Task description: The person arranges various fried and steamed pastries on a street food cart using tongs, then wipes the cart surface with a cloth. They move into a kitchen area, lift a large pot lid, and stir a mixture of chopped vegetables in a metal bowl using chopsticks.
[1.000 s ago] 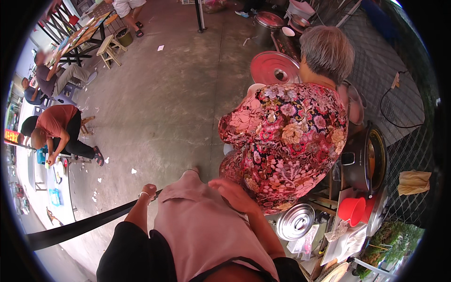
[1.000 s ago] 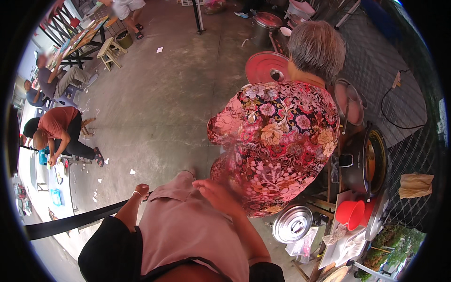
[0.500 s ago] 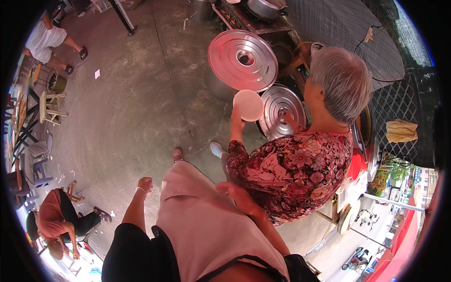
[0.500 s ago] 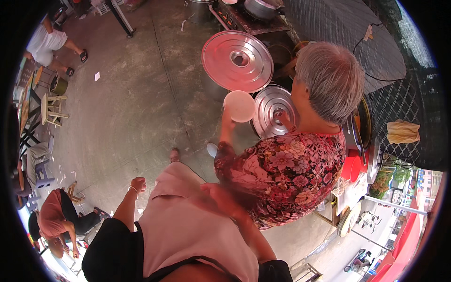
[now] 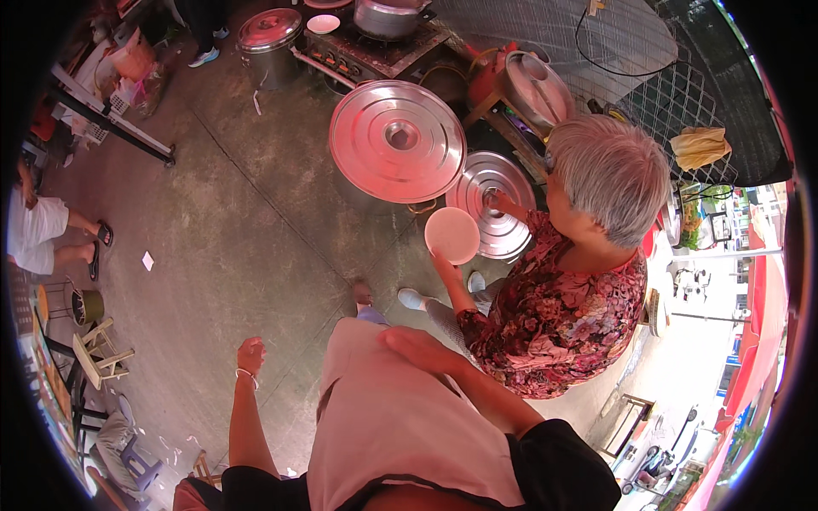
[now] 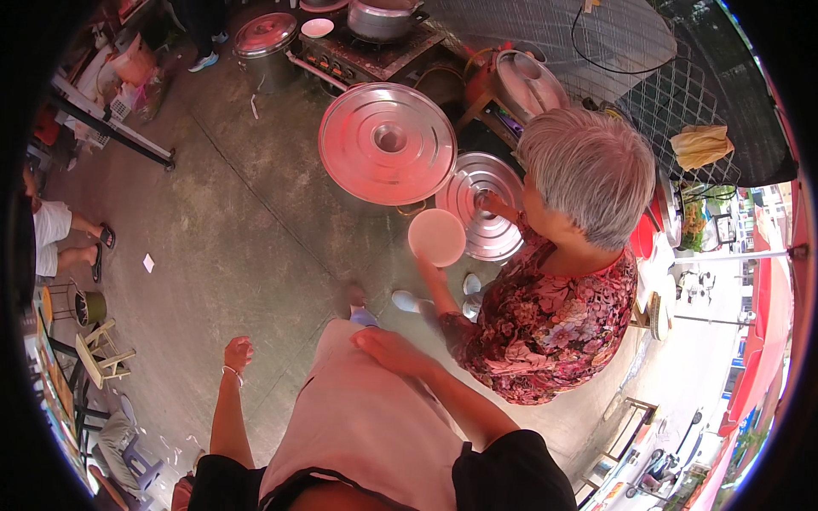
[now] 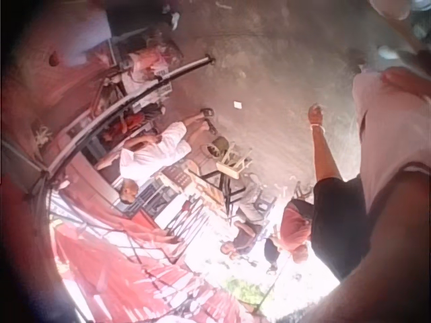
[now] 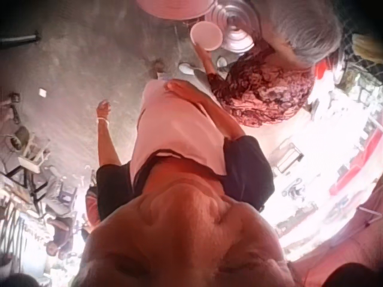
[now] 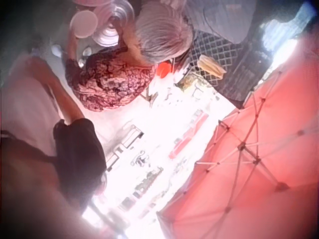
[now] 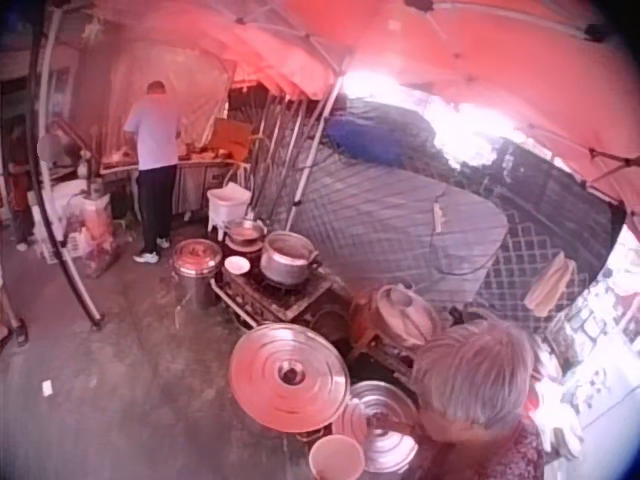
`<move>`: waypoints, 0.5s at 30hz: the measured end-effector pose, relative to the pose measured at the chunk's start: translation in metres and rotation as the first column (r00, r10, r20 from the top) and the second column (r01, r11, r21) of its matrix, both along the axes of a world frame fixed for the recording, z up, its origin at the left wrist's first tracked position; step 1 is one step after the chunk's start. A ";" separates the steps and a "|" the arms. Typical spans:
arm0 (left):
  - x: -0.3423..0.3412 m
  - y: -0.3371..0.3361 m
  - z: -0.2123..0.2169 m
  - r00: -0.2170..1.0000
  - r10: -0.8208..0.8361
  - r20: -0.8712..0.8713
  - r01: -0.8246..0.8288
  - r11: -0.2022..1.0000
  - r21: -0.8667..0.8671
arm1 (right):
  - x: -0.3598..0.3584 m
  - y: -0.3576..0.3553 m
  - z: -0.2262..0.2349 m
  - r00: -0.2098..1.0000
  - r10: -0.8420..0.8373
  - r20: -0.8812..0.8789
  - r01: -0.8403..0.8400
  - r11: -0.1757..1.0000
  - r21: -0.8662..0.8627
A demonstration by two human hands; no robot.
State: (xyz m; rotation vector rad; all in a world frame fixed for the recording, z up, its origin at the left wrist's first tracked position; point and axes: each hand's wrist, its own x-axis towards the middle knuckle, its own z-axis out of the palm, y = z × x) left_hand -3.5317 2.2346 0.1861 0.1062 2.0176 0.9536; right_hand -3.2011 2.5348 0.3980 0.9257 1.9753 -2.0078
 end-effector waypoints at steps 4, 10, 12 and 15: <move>-0.023 -0.028 -0.031 0.983 -0.171 0.066 0.177 0.979 -0.096 | -0.055 0.029 -0.026 0.998 -0.047 -0.030 0.047 0.999 0.017; -0.099 -0.039 -0.031 0.971 0.109 0.211 -0.036 0.946 -0.324 | -0.170 0.087 -0.063 0.983 -0.049 -0.178 0.062 0.996 0.068; -0.141 -0.033 -0.037 0.976 0.097 0.194 -0.050 0.971 -0.235 | -0.212 0.105 -0.079 0.973 -0.034 -0.229 0.067 0.989 0.135; -0.193 0.001 -0.026 0.982 0.115 0.148 -0.078 0.968 -0.238 | -0.268 0.124 -0.095 0.965 -0.030 -0.259 0.085 0.976 0.202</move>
